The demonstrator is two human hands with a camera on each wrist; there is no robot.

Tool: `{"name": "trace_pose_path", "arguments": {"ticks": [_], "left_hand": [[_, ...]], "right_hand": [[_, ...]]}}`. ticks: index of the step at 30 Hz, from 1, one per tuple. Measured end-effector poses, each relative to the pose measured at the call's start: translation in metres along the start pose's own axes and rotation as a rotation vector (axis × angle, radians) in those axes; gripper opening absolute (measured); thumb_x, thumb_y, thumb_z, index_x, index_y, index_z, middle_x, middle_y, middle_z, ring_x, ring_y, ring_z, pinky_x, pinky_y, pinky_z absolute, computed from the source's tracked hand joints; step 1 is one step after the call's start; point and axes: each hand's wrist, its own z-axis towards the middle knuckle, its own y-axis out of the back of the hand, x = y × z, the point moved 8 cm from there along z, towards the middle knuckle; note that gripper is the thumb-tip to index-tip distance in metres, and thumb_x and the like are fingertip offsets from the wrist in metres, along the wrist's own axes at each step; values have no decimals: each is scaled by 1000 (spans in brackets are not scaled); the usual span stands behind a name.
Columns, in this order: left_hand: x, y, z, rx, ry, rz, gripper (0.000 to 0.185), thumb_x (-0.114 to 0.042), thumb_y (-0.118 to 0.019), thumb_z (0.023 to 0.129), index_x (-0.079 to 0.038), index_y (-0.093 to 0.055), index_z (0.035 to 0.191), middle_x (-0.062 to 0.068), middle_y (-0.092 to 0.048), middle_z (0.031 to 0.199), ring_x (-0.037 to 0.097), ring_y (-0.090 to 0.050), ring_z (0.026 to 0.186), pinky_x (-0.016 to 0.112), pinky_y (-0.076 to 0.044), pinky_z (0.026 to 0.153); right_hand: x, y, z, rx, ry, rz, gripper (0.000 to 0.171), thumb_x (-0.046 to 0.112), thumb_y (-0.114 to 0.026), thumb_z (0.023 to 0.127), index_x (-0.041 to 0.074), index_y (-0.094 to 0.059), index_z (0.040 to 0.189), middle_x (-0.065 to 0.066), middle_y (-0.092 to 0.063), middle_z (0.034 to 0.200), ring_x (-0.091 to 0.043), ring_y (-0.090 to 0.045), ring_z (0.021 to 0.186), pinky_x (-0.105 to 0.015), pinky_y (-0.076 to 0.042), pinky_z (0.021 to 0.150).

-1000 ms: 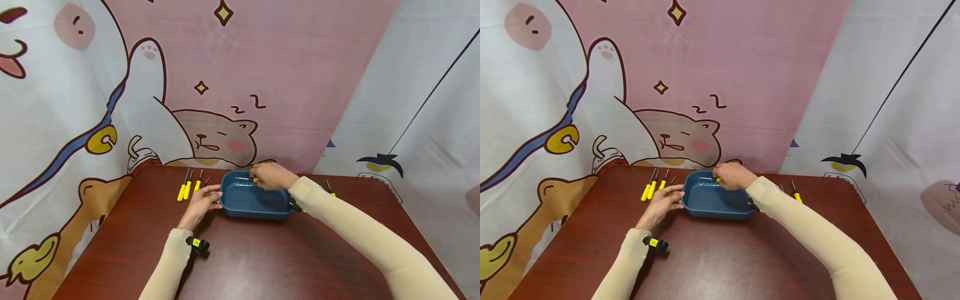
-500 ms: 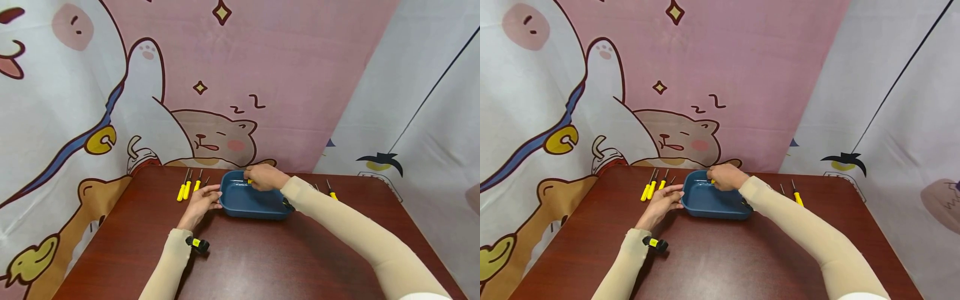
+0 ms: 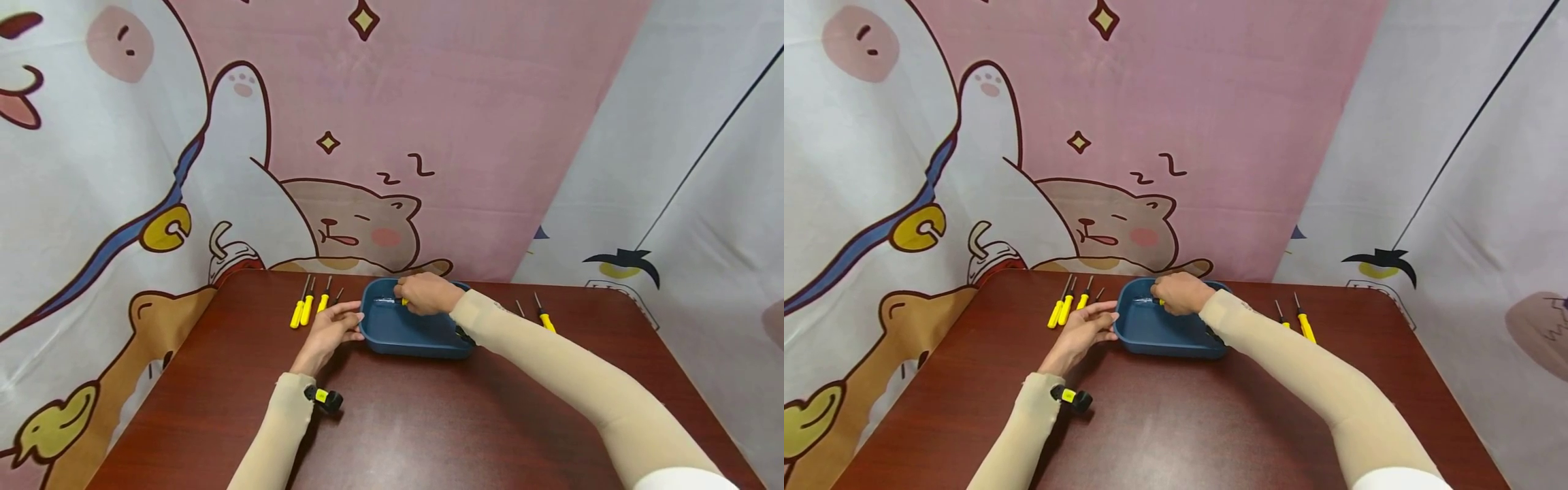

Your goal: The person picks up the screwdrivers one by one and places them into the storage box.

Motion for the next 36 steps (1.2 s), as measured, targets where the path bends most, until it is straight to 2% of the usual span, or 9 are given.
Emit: {"name": "trace_pose_path", "arguments": {"ticks": [8,16,26,36], "left_hand": [[0,0,0,7,-1,-12,37,-4,-68,97,-3,-64,134,18,-68,103,16,-68,71,27,-63,68],[1,0,1,11,-5,-10,39,-4,-69,96,-2,-63,135,16,-68,100,16,-68,70,28,-63,68],[2,0,1,6,-2,7,40,-6,-69,97,-2,-62,136,23,-67,107,17,-68,71,28,-64,69],[0,-1,2,15,-11,1,40,-5,-69,97,-2,-63,136,19,-69,104,17,-69,72,28,-64,69]], "right_hand": [[-1,-3,5,16,7,-43,22,16,-68,98,12,-72,119,-4,-70,105,-15,-68,84,-31,-60,75],[0,-5,9,-9,38,-153,16,16,-69,96,13,-74,111,-3,-73,101,-17,-70,83,-32,-61,72],[7,-9,12,-27,41,-230,14,16,-74,94,13,-74,107,-2,-75,96,-17,-71,79,-31,-61,67],[5,-9,12,-88,-32,-295,9,21,-73,95,16,-75,102,-2,-75,88,-17,-70,70,-32,-60,63]]}}
